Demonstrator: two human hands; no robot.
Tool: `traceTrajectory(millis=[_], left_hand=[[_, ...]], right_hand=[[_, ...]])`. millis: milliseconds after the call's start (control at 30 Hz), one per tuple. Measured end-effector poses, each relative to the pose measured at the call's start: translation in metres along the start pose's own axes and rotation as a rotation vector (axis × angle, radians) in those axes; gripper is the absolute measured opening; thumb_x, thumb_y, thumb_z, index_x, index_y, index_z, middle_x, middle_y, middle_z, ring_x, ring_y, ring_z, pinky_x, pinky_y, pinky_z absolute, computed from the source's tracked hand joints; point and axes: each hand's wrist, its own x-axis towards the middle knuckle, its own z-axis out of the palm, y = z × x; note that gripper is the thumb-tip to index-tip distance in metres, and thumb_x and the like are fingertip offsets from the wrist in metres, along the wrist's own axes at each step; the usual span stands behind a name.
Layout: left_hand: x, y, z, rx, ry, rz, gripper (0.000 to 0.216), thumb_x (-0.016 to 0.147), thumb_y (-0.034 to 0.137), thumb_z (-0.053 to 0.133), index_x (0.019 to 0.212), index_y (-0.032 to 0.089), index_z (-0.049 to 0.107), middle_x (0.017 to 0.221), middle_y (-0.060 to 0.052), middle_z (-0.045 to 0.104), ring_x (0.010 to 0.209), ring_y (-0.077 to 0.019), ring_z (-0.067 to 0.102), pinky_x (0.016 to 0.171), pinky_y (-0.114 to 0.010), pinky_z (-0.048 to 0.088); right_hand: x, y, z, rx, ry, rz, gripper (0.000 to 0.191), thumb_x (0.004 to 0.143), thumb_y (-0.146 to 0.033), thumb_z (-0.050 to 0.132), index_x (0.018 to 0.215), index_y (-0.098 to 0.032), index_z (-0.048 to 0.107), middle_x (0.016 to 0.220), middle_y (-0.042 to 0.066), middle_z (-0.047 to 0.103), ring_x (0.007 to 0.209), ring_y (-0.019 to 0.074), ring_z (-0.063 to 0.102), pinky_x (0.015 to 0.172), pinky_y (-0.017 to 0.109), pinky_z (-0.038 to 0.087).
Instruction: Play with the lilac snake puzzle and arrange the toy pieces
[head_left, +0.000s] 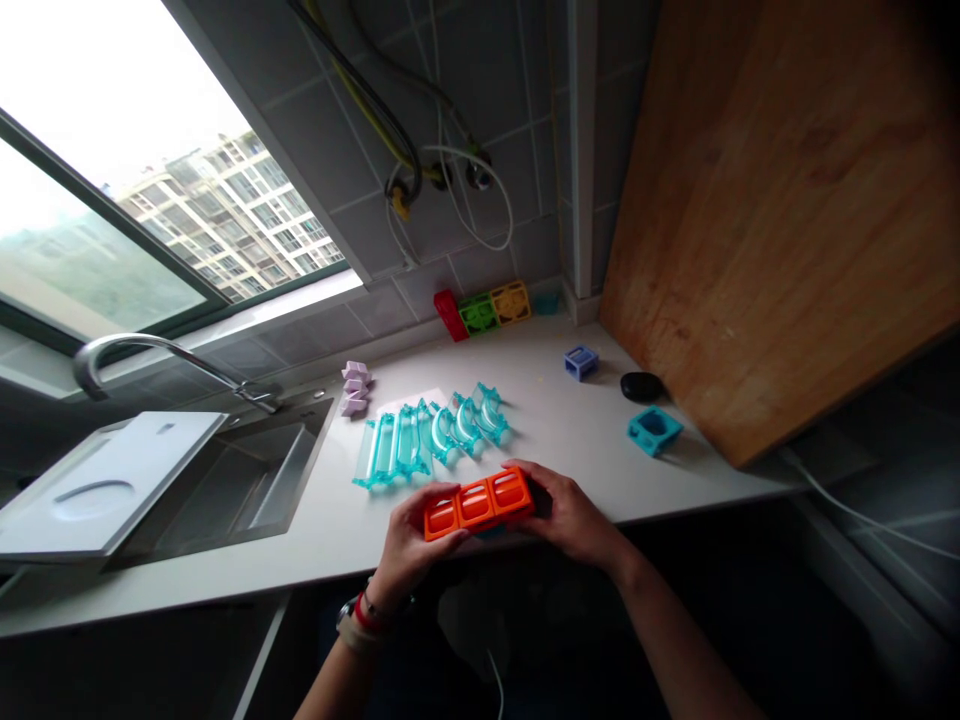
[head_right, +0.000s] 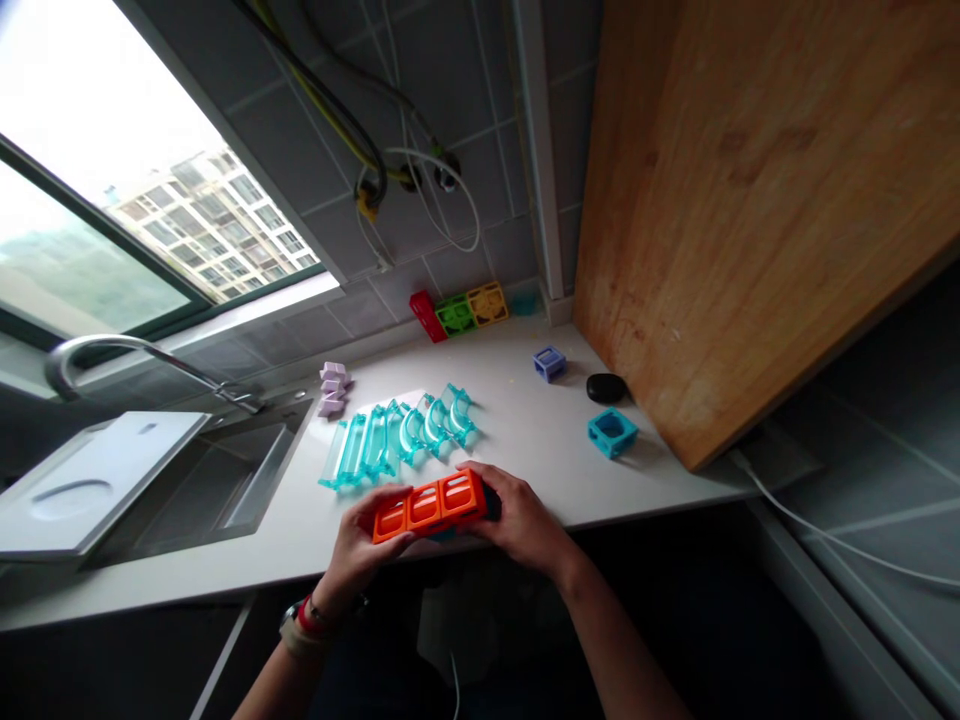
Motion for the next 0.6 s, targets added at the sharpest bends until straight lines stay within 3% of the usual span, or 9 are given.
traceTrajectory(millis=[167, 267, 300, 367, 467, 600], left_hand=[[0.004, 0.027, -0.011, 0.236, -0.128, 0.009, 0.049, 0.076, 0.03, 0.089, 0.12, 0.024, 0.069, 0.125, -0.012, 0.073, 0.118, -0.0325, 0.07, 0.104, -0.049, 0.057], [0.011, 0.062, -0.009, 0.509, -0.256, 0.077, 0.077, 0.07, 0.034, 0.093, 0.14, 0.03, 0.059, 0.147, -0.013, 0.06, 0.137, -0.0356, 0.055, 0.117, -0.054, 0.044], [0.013, 0.073, -0.006, 0.564, -0.283, 0.084, 0.089, 0.068, 0.036, 0.094, 0.147, 0.032, 0.053, 0.151, -0.013, 0.057, 0.137, -0.036, 0.055, 0.117, -0.054, 0.044], [0.02, 0.087, 0.005, 0.61, -0.334, 0.06, 0.091, 0.069, 0.037, 0.093, 0.15, 0.033, 0.051, 0.145, -0.012, 0.062, 0.128, -0.035, 0.063, 0.111, -0.053, 0.051], [0.03, 0.09, 0.018, 0.506, -0.399, -0.021, 0.066, 0.076, 0.034, 0.089, 0.137, 0.028, 0.064, 0.125, -0.01, 0.074, 0.11, -0.0302, 0.073, 0.103, -0.048, 0.058], [0.039, 0.08, 0.021, 0.186, -0.366, -0.107, 0.059, 0.077, 0.028, 0.089, 0.131, 0.026, 0.066, 0.123, -0.009, 0.075, 0.113, -0.0294, 0.073, 0.101, -0.046, 0.06]], right_hand=[[0.002, -0.002, -0.001, -0.019, -0.018, -0.041, 0.075, 0.082, -0.035, 0.085, 0.149, -0.03, 0.053, 0.142, 0.008, 0.063, 0.13, 0.028, 0.06, 0.115, 0.044, 0.043], [0.001, -0.005, 0.0, -0.046, -0.016, -0.072, 0.081, 0.079, -0.039, 0.087, 0.151, -0.03, 0.052, 0.144, 0.009, 0.061, 0.133, 0.0304, 0.057, 0.116, 0.045, 0.041], [0.0, -0.007, 0.002, -0.041, 0.005, -0.072, 0.085, 0.076, -0.04, 0.09, 0.151, -0.03, 0.052, 0.144, 0.009, 0.061, 0.132, 0.0312, 0.058, 0.115, 0.046, 0.042], [-0.003, -0.009, 0.004, -0.005, 0.069, -0.046, 0.092, 0.069, -0.04, 0.094, 0.15, -0.03, 0.052, 0.137, 0.009, 0.065, 0.123, 0.0307, 0.063, 0.11, 0.044, 0.047], [-0.007, -0.011, 0.007, 0.095, 0.189, -0.01, 0.089, 0.067, -0.037, 0.095, 0.146, -0.029, 0.055, 0.125, 0.007, 0.069, 0.105, 0.0256, 0.07, 0.097, 0.038, 0.054], [-0.006, -0.012, 0.004, 0.276, 0.242, -0.05, 0.091, 0.07, -0.034, 0.094, 0.148, -0.029, 0.047, 0.134, 0.009, 0.063, 0.114, 0.0264, 0.067, 0.096, 0.037, 0.055]])
